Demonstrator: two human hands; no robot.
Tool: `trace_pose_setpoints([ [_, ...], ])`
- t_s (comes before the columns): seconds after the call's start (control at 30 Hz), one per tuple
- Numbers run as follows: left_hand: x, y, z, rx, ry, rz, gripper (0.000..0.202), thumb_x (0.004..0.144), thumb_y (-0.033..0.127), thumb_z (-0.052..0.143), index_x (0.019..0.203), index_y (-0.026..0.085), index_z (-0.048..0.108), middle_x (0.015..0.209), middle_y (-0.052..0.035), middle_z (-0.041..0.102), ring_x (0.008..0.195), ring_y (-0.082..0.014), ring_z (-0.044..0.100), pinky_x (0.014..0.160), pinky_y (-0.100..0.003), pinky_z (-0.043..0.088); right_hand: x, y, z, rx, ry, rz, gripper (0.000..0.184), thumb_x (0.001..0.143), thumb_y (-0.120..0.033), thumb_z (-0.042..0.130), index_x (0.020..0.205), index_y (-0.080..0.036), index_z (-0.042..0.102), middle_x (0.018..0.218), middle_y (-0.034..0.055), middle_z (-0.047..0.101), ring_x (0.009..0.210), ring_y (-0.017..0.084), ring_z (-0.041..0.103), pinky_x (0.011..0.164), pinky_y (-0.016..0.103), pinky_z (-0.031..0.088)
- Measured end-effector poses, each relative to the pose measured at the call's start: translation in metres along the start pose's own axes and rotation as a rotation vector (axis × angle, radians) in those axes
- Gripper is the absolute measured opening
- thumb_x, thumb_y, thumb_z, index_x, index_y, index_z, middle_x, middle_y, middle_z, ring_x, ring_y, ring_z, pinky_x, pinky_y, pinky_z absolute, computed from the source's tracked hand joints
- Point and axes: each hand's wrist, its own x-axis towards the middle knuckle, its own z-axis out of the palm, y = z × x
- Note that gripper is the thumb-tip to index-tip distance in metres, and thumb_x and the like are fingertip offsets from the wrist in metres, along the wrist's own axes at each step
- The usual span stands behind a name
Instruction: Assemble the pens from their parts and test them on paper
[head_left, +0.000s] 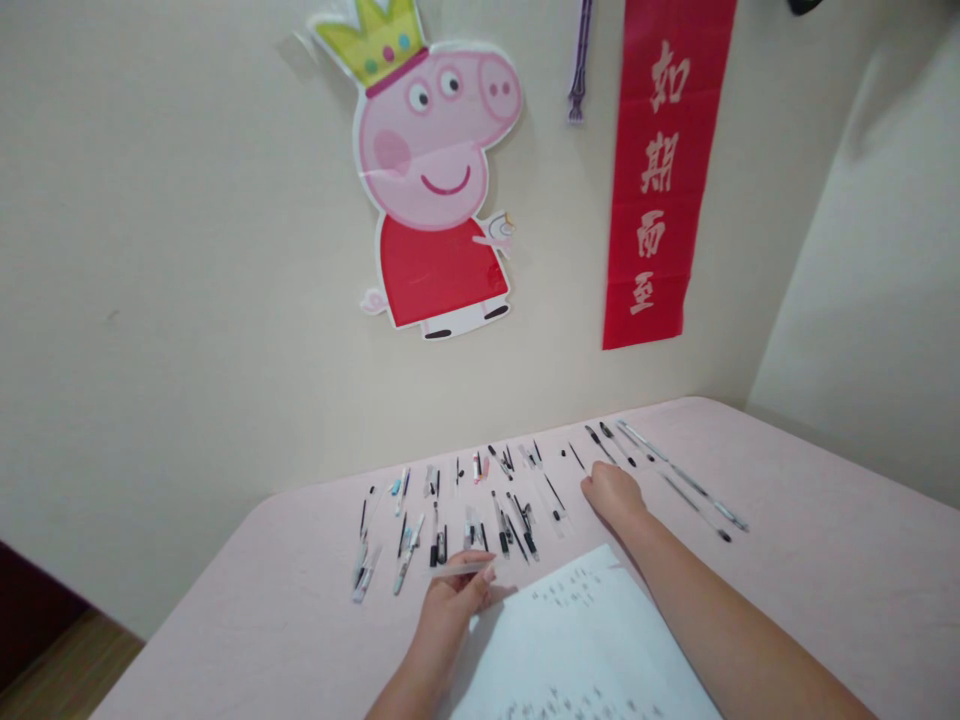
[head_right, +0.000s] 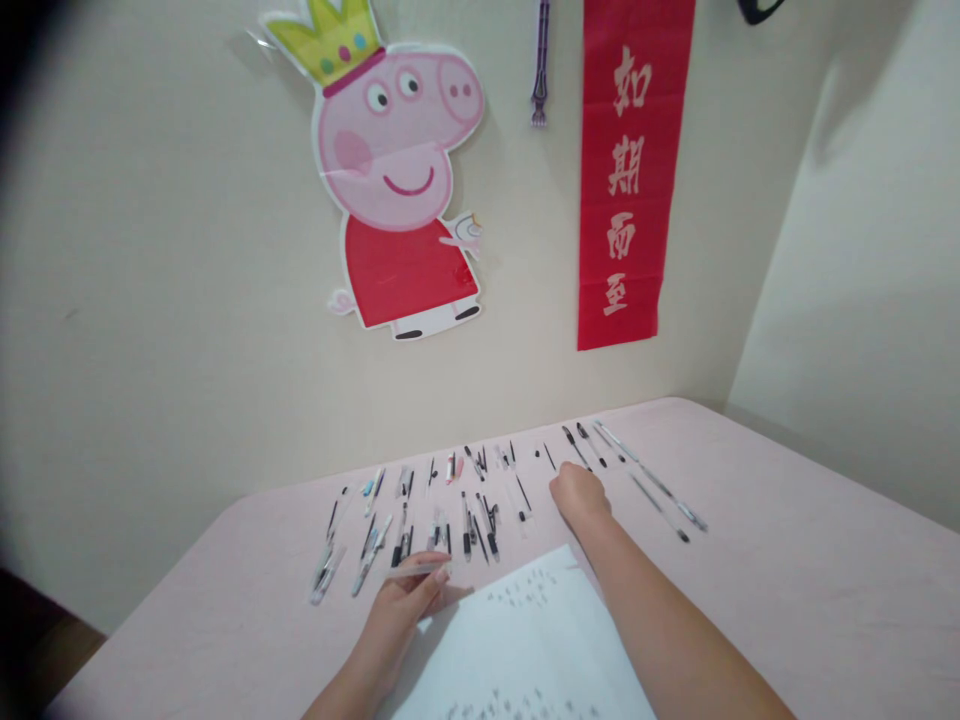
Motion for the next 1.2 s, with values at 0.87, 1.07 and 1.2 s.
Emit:
trace_pose_setpoints([
  [0.87, 0.003, 0.018, -0.004, -0.488, 0.181, -0.045, 0.005, 0.074, 0.014, 0.072, 0.077, 0.011, 0.070, 0.069, -0.0023, 0.068, 0.057, -0.0060, 0.062, 0.053, -0.012, 0.052, -0.029, -0.034, -0.016, 0.960, -0.914, -0.292, 0.020, 0.063, -0.032, 0.067, 0.067, -0.015, 0.058, 0.047, -0.0064, 0.048, 0.042, 0.006, 0.040, 0.045, 0.019, 0.027],
  [1.07, 0.003, 0.019, -0.003, -0.476, 0.210, -0.046, 0.006, 0.072, 0.014, 0.073, 0.076, 0.011, 0.070, 0.071, -0.0027, 0.069, 0.057, -0.0063, 0.062, 0.052, -0.012, 0.052, -0.028, -0.034, -0.015, 0.954, -0.946, -0.300, 0.022, 0.062, -0.033, 0.069, 0.068, -0.015, 0.057, 0.047, -0.0062, 0.050, 0.043, 0.007, 0.042, 0.045, 0.019, 0.030],
  [1.2, 0.003, 0.020, -0.003, -0.465, 0.203, -0.041, 0.007, 0.071, 0.014, 0.073, 0.077, 0.012, 0.070, 0.073, -0.0030, 0.069, 0.057, -0.0066, 0.063, 0.053, -0.013, 0.052, -0.027, -0.034, -0.014, 0.954, -0.956, -0.301, 0.022, 0.062, -0.032, 0.069, 0.067, -0.015, 0.057, 0.047, -0.0064, 0.050, 0.041, 0.006, 0.041, 0.044, 0.019, 0.029],
])
